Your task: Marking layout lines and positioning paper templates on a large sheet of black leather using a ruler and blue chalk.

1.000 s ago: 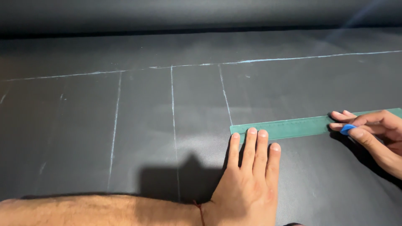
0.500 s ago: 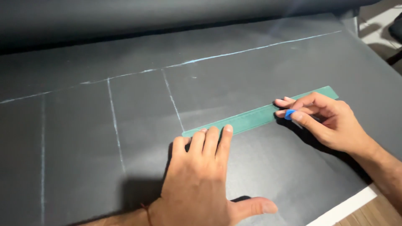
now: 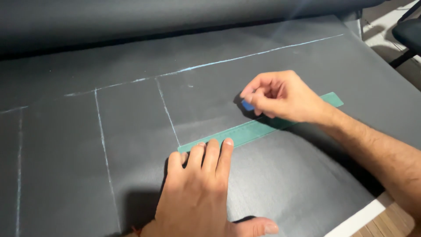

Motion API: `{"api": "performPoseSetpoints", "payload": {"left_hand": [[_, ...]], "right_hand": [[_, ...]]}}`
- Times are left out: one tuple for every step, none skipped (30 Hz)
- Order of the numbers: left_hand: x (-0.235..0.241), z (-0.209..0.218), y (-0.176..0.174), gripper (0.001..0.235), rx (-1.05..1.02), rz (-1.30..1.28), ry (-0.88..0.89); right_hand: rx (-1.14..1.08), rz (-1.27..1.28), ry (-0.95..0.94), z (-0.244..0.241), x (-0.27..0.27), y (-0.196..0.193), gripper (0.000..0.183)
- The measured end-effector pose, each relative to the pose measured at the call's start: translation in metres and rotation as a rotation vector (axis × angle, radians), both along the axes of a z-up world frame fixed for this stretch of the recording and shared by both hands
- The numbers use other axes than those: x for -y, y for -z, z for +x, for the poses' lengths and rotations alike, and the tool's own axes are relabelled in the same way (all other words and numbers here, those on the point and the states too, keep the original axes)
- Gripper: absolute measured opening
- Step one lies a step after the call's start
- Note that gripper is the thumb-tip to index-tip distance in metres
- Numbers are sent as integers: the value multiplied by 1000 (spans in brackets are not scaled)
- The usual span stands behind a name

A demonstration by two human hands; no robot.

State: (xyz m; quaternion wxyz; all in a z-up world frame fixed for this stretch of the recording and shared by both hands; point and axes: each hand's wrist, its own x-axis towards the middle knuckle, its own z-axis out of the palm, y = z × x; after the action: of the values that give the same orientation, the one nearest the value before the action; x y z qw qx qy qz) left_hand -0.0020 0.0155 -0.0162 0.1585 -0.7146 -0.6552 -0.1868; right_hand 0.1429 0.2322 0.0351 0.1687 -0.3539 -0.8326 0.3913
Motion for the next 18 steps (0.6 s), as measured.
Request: {"api": "performPoseSetpoints", "payload": {"left_hand": [[-2, 0, 1, 143, 13, 24, -1], [-4, 0, 3, 140, 26, 47, -3], [-4, 0, 6, 140, 28, 42, -5], [-5, -1, 9, 143, 1, 26, -7], [-5, -1, 11, 147, -26, 9, -8], [-5, 1, 13, 147, -22, 2, -10], [-5, 1, 15, 148, -51, -16, -22], [-5, 1, 17, 150, -81, -33, -33], [-5, 1, 18, 150, -80, -37, -33], [-5, 0, 20, 148, -63, -18, -19], [-5, 0, 21, 146, -45, 3, -4], [-5, 0, 21, 146, -44, 2, -3], [-5, -1, 21, 137, -41, 20, 12], [-5, -2, 21, 129, -38, 38, 26], [-5, -2, 20, 129, -37, 36, 27], [-5, -2, 20, 124, -15, 62, 37], [-5, -3, 20, 120, 8, 89, 46], [-5, -2, 24, 120, 10, 88, 45]], "right_hand": [[29, -47, -21, -1, 0, 1, 15], [57, -94, -41, -2, 1, 2, 18], [60, -100, -44, 0, 0, 2, 18], [60, -80, -69, 1, -1, 1, 18], [61, -62, -94, 3, -1, 0, 18], [65, -69, -97, 3, 0, 1, 18], [40, -74, -141, 2, 2, 1, 18], [15, -79, -186, 1, 3, 2, 20], [15, -82, -186, 1, 3, 3, 20], [28, -54, -192, 1, 3, 4, 18], [41, -24, -197, 2, 3, 4, 18], [42, -26, -196, 2, 4, 6, 18], [46, 0, -165, 1, 5, 8, 14], [51, 27, -134, 1, 7, 10, 11], [52, 24, -134, 2, 6, 12, 11], [22, 40, -113, 4, 5, 14, 8], [-7, 57, -93, 5, 4, 16, 9], [-5, 56, -94, 6, 3, 17, 9]]}}
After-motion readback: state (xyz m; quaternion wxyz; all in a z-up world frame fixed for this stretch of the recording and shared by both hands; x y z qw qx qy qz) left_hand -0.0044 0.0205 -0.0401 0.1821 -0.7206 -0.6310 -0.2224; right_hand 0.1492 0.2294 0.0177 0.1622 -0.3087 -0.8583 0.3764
